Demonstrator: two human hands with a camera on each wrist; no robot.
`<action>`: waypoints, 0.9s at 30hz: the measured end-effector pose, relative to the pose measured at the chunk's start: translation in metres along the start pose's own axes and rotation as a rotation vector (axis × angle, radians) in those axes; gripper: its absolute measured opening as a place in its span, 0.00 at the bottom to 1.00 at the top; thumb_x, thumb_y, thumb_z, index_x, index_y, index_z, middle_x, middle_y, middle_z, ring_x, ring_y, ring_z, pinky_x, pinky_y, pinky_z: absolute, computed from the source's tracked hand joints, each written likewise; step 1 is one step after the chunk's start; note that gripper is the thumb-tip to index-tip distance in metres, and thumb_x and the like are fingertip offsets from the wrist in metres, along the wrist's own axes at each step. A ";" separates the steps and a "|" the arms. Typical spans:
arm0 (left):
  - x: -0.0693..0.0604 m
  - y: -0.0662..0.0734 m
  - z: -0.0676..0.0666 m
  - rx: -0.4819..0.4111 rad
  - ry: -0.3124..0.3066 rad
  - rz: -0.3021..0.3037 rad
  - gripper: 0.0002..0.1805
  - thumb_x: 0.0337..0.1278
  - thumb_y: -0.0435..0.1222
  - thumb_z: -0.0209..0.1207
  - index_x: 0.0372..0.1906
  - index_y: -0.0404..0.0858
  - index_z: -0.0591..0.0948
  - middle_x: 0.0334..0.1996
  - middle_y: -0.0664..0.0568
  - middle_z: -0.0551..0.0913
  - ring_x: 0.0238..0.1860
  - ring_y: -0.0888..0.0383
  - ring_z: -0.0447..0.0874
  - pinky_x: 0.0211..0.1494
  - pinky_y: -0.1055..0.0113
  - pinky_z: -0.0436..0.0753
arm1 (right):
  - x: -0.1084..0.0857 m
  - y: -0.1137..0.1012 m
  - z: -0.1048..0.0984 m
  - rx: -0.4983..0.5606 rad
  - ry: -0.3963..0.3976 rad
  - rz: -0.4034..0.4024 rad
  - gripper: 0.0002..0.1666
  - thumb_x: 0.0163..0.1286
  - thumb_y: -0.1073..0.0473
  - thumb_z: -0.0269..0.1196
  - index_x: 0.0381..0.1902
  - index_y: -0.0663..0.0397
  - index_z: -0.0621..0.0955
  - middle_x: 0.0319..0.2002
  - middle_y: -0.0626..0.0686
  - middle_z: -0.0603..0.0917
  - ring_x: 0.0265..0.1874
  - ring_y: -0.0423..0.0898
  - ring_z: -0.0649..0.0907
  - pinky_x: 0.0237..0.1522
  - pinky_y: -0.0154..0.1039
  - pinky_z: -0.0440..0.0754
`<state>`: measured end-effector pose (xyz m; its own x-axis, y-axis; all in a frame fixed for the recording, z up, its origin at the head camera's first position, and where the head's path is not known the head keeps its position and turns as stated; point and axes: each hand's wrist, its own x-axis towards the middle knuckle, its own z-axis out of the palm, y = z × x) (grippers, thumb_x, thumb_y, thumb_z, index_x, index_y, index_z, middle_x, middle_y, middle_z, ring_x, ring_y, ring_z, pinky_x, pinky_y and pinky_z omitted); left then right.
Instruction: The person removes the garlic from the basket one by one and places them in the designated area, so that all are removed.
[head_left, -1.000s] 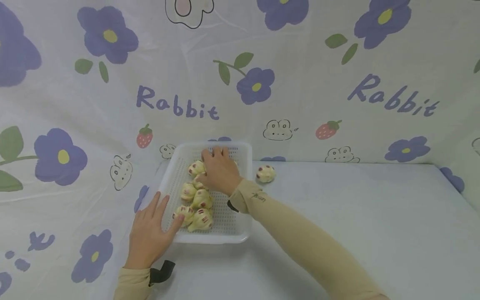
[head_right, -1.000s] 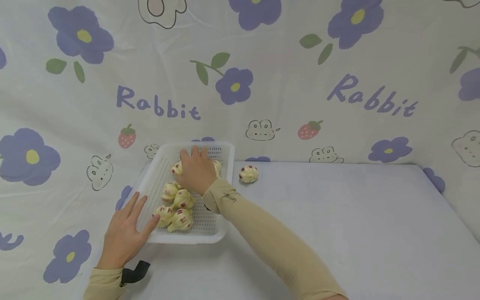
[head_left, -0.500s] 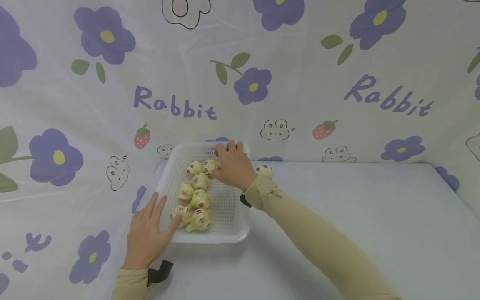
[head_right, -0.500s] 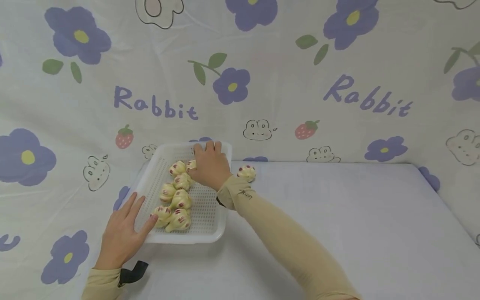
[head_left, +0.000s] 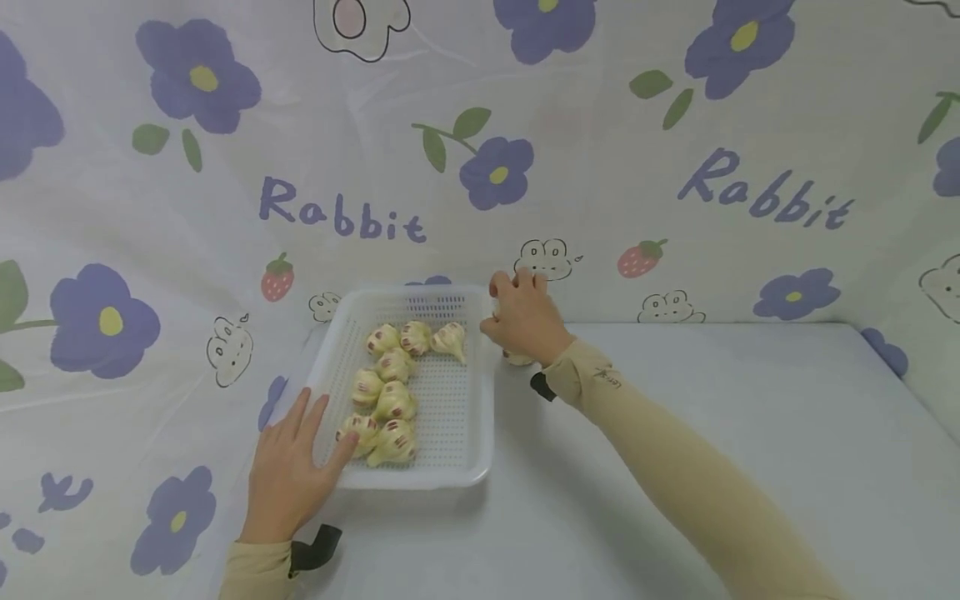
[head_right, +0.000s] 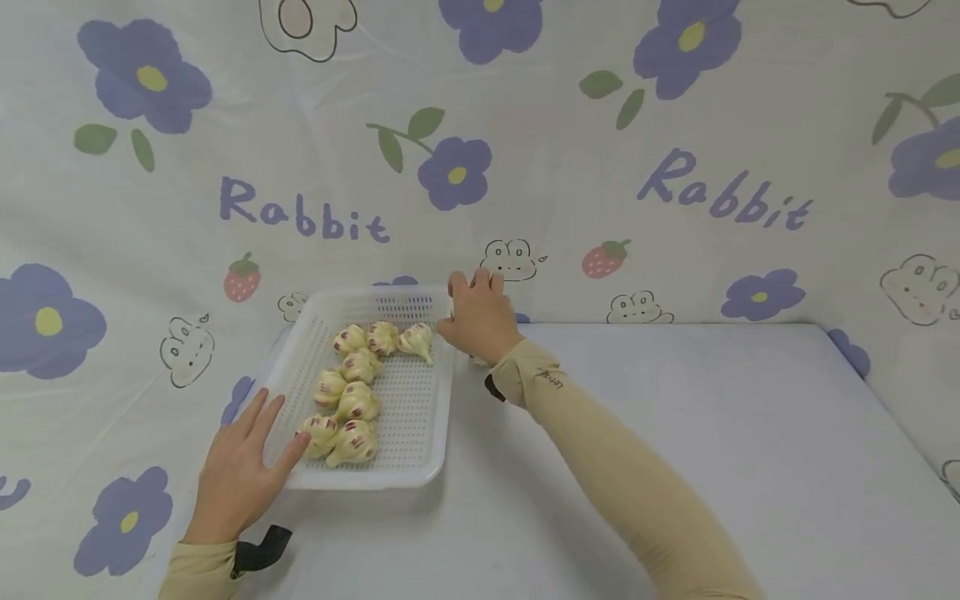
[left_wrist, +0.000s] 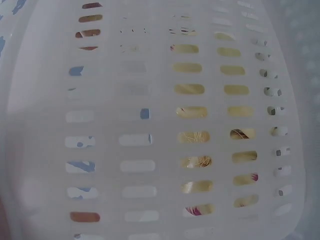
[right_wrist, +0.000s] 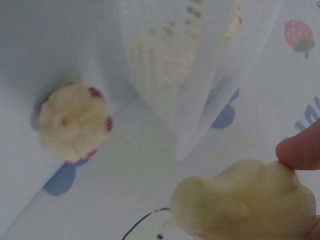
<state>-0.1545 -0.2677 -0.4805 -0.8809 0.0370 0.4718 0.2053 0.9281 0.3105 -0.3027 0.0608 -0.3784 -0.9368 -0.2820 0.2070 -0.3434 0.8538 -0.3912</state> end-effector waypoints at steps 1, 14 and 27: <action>0.000 0.000 0.000 0.000 0.002 0.000 0.39 0.66 0.55 0.62 0.73 0.34 0.74 0.76 0.34 0.69 0.67 0.28 0.75 0.69 0.29 0.67 | 0.001 0.004 -0.001 0.000 0.004 0.010 0.24 0.66 0.55 0.63 0.57 0.57 0.74 0.52 0.63 0.71 0.55 0.61 0.67 0.47 0.51 0.79; 0.000 -0.001 0.001 -0.003 -0.023 -0.022 0.39 0.67 0.57 0.60 0.74 0.35 0.73 0.77 0.35 0.67 0.70 0.27 0.71 0.72 0.26 0.62 | 0.000 0.054 -0.010 -0.014 0.001 0.103 0.27 0.68 0.53 0.62 0.60 0.61 0.73 0.58 0.68 0.71 0.60 0.66 0.65 0.56 0.57 0.77; 0.000 -0.004 0.003 -0.001 -0.026 -0.025 0.39 0.67 0.58 0.60 0.74 0.36 0.74 0.77 0.35 0.67 0.69 0.26 0.71 0.74 0.25 0.58 | 0.009 0.090 0.017 -0.050 -0.079 0.143 0.28 0.70 0.51 0.63 0.60 0.63 0.73 0.55 0.71 0.74 0.59 0.66 0.68 0.64 0.60 0.67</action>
<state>-0.1569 -0.2701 -0.4844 -0.8964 0.0233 0.4426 0.1835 0.9286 0.3227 -0.3434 0.1274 -0.4269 -0.9790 -0.1874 0.0804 -0.2039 0.9081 -0.3658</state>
